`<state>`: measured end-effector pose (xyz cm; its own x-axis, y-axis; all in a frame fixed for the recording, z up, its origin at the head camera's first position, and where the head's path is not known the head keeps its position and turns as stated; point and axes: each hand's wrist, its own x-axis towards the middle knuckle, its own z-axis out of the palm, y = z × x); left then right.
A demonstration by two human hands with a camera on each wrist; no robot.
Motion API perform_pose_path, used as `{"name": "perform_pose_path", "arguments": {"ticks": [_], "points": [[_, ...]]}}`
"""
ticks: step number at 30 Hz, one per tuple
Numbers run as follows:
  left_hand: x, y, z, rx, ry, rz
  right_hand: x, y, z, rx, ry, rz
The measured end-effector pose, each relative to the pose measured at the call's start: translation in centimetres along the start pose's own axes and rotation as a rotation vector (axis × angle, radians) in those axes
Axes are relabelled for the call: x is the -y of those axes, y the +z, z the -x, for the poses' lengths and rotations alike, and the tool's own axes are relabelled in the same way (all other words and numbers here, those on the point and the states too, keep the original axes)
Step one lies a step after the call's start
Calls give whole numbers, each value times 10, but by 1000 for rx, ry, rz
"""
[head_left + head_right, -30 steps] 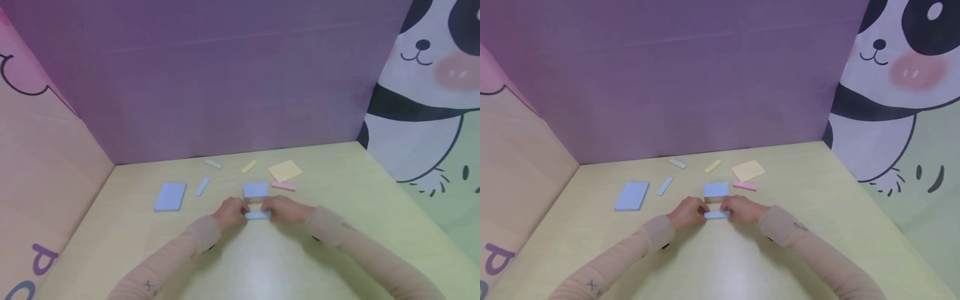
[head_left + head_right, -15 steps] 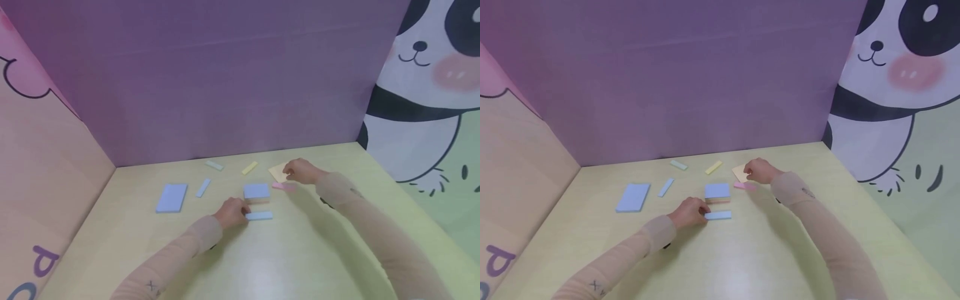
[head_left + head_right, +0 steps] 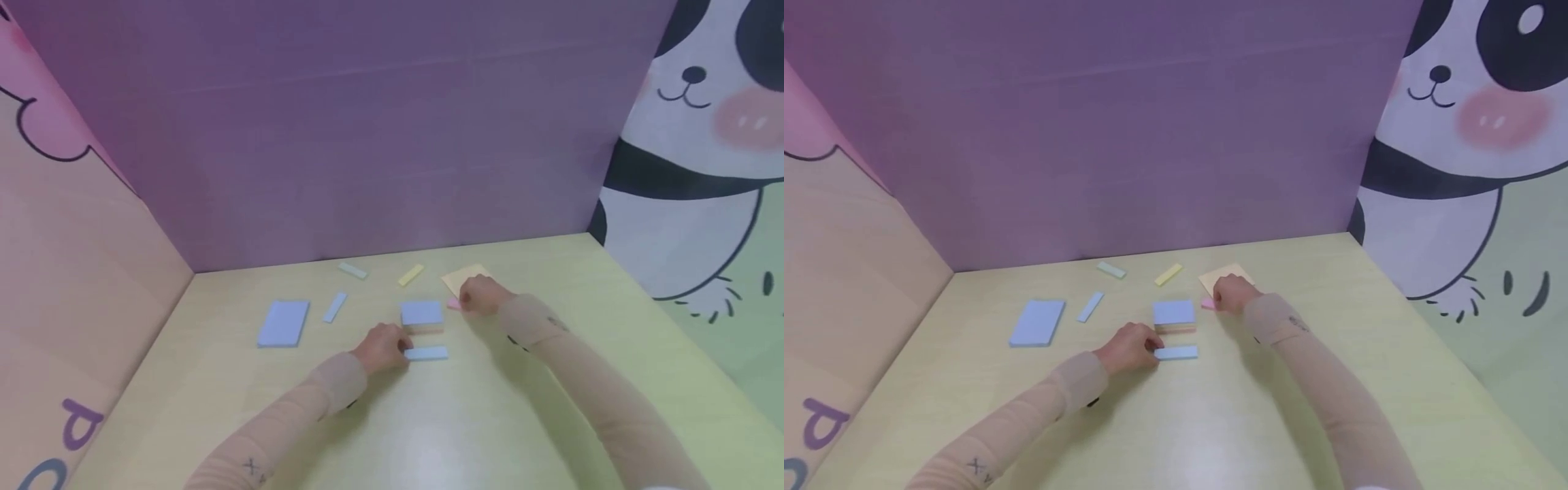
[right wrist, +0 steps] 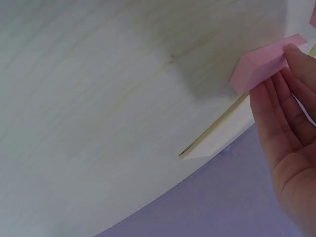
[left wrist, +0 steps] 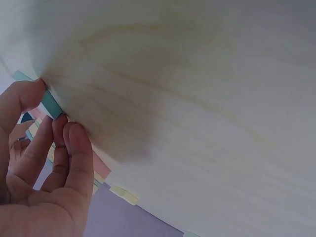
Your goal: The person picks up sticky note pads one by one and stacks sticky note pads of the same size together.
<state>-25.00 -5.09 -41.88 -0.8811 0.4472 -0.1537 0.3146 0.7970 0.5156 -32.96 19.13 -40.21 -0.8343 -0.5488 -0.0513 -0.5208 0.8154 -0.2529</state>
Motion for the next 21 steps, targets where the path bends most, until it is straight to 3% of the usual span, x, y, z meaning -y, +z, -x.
{"name": "perform_pose_path", "arguments": {"ticks": [9, 17, 21], "points": [[-4, -3, 1, 1, -26, 5, 9, -6, 10, 2, 102, -76], [-3, -3, -1, -1, -15, 8, 20, -3, 17, 55, 326, -155], [-4, -4, 1, -3, 0, 6, 21, -2, 16, 74, 394, -171]]}}
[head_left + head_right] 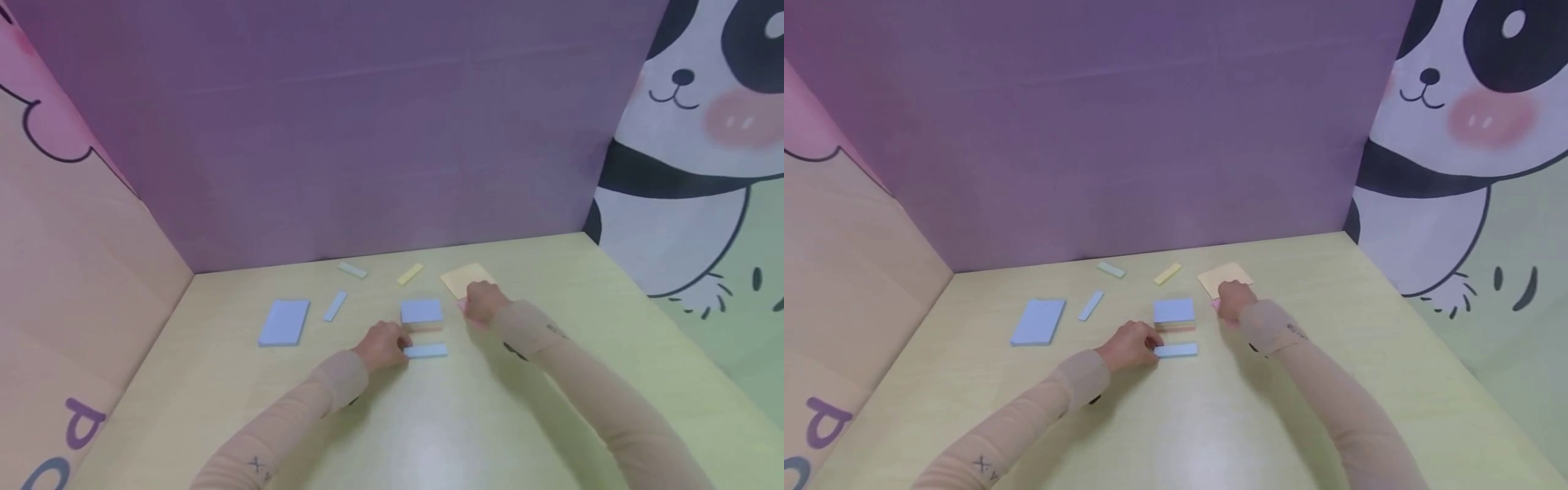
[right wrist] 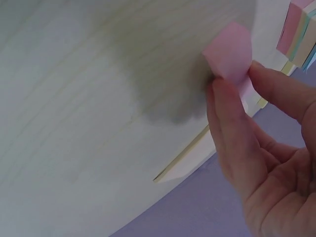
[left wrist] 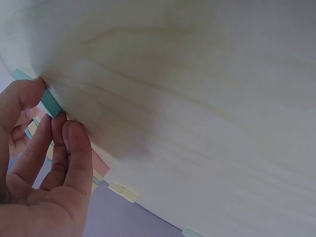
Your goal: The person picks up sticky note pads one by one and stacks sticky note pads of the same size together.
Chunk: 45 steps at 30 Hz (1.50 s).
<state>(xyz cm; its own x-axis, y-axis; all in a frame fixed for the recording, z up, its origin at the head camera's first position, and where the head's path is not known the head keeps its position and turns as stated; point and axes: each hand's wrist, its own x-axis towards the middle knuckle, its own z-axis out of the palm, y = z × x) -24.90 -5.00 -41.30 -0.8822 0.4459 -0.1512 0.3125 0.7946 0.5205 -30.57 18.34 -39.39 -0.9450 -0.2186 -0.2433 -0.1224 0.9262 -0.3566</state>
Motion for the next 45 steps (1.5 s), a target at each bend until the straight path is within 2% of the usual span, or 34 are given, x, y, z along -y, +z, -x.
{"name": "perform_pose_path", "arguments": {"ticks": [5, 8, 10, 13, 15, 19, 26, 31, 38, 45], "points": [[1, 0, -1, 0, 3, 2, -1, -2, -2, 23, 39, 6], [2, 1, -1, 1, 4, 5, -5, -6, -5, 5, 17, 7], [2, 1, -1, 3, 3, 5, -7, -13, -5, -28, -102, 48], [3, 1, -2, 3, -1, 2, -11, -25, -5, -47, -333, 116], [3, 1, -2, 1, -5, 4, -15, -31, -4, -20, -468, 141], [3, 1, -1, -6, -11, 10, -23, -29, -4, 38, -568, 151], [4, 2, -1, -6, -7, 28, -31, -10, -6, 40, -638, 82], [5, 3, -2, -15, -2, 18, -30, -3, -6, 45, -674, 86], [5, 4, -3, -9, -26, 25, -25, -3, -3, 31, -656, 108], [4, 2, -1, -14, -11, 13, -16, -1, 0, -7, -605, 143]]}}
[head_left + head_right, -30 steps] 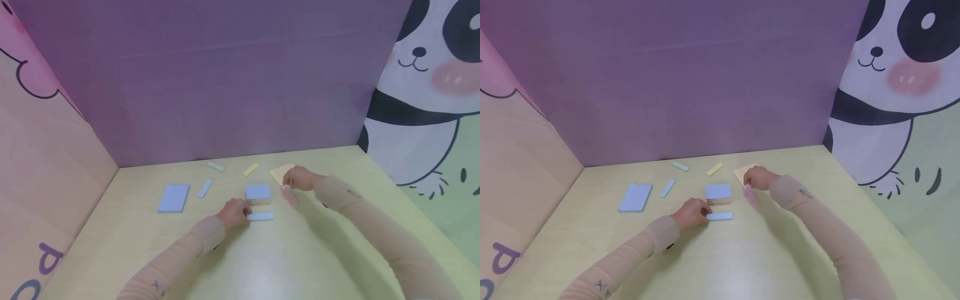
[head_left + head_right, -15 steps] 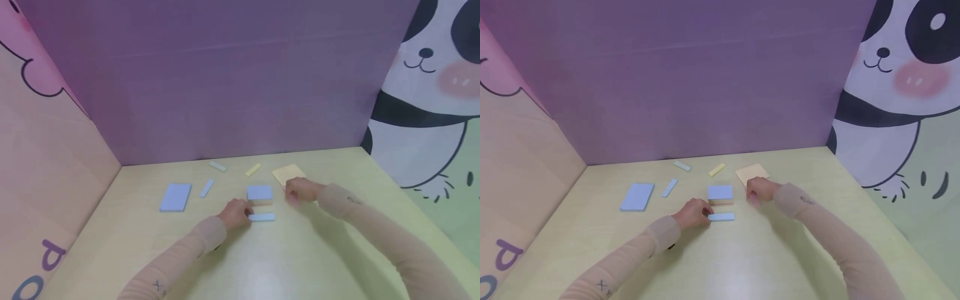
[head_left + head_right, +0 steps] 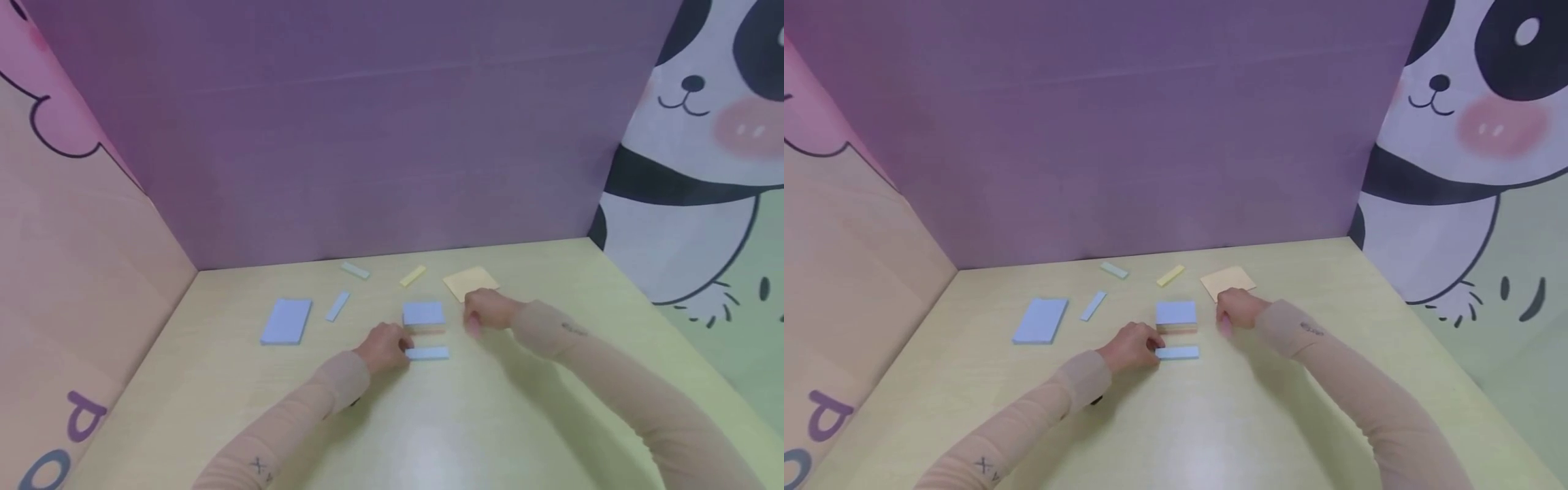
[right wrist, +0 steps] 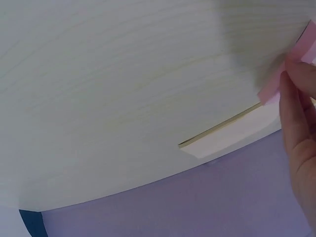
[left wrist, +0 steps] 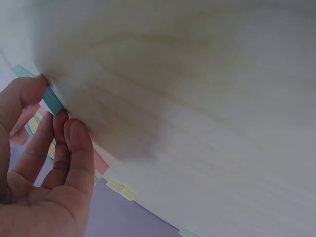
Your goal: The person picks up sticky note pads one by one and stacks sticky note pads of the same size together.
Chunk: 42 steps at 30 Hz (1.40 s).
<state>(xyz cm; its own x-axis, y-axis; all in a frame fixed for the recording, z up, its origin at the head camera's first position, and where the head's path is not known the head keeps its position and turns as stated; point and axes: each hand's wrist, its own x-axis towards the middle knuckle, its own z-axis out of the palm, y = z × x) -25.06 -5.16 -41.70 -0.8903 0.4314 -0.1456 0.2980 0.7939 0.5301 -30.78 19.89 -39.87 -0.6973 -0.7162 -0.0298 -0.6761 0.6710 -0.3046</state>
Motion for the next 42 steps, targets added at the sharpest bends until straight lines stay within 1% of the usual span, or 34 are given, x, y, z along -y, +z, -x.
{"name": "perform_pose_path", "arguments": {"ticks": [2, 5, 10, 11, 12, 17, 18, 19, 23, 27, 32, 36, 39, 42], "points": [[0, 0, 0, 2, -3, 0, 3, 0, -1, -9, 18, 7], [0, 0, 1, 3, -13, 4, 6, 1, -4, -2, 84, 14], [0, 0, 1, -2, -14, 5, 13, -1, -7, 11, 185, 56], [-1, 0, 1, -2, -11, 5, 7, 3, -9, -8, 173, 63], [0, 0, 1, -2, -7, 5, 8, 3, -9, -7, 182, 70], [0, 1, 1, -1, -1, 10, 5, 3, -15, 28, 260, 68], [0, 1, 1, -1, -2, 10, 12, -1, -15, 52, 302, 69], [0, 1, 1, 0, -5, 11, 11, -1, -16, 56, 320, 72], [2, 2, 0, -4, 6, 2, 12, -3, -18, 61, 351, 87], [2, 2, -1, -3, 7, -2, 14, -4, -19, 61, 371, 91], [-1, 0, 0, -1, 0, -7, 15, -7, -19, 83, 397, 80], [-3, -1, 2, -2, -5, -12, 15, -13, -18, 84, 406, 37], [-4, -1, 3, -5, 2, -17, 12, -17, -14, 48, 355, 1], [-5, 0, 3, -8, 7, -22, 7, -19, -8, 50, 286, -27]]}}
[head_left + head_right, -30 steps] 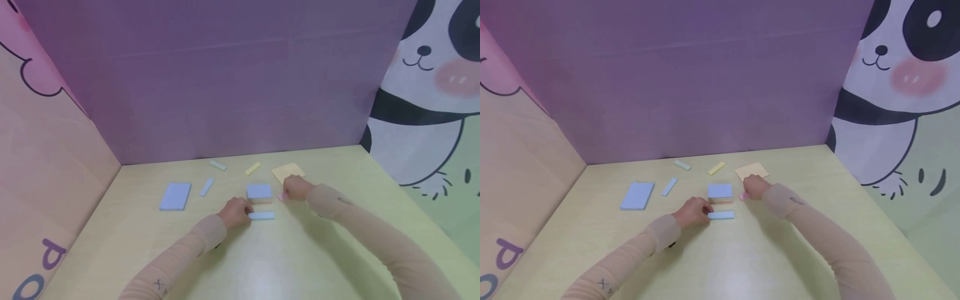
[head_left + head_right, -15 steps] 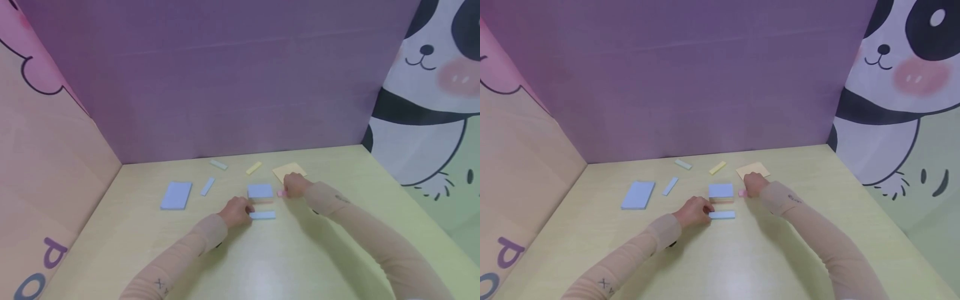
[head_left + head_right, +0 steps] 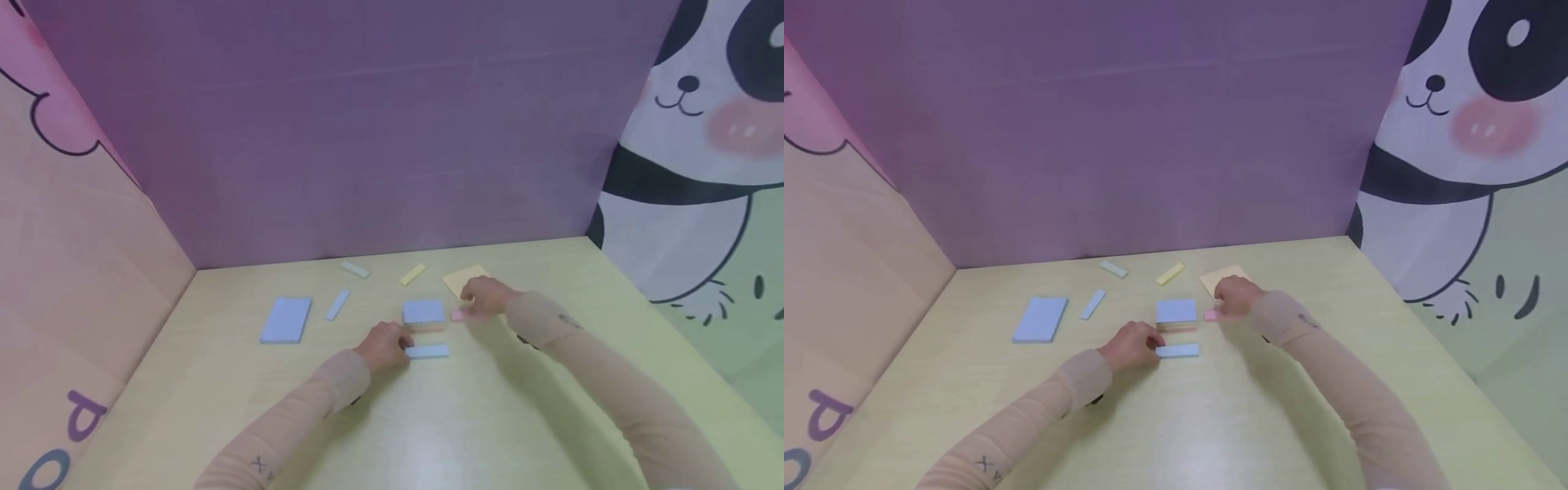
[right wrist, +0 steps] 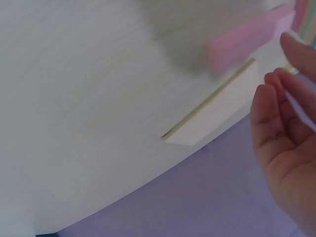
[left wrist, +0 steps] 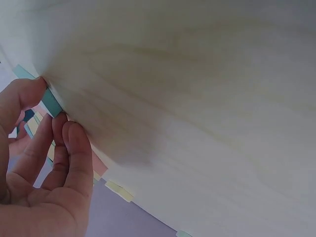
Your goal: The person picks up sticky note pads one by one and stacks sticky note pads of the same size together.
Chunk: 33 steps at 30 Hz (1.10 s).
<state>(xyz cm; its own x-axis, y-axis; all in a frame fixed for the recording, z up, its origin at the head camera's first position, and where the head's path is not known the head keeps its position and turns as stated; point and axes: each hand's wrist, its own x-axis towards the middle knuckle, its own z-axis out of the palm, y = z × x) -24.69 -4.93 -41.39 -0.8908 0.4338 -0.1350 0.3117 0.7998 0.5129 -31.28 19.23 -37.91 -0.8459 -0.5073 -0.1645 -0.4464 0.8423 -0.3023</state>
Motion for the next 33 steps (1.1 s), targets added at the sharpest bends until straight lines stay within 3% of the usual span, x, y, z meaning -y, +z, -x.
{"name": "perform_pose_path", "arguments": {"ticks": [5, 12, 33], "points": [[1, 1, -1, 1, -11, 8, -13, 8, 1, 58, -2, -59], [2, 3, -1, 9, -36, 25, -28, 22, -1, 35, -20, -54], [-1, 1, 0, 14, -60, 37, -34, 24, 1, 17, -22, -68]]}}
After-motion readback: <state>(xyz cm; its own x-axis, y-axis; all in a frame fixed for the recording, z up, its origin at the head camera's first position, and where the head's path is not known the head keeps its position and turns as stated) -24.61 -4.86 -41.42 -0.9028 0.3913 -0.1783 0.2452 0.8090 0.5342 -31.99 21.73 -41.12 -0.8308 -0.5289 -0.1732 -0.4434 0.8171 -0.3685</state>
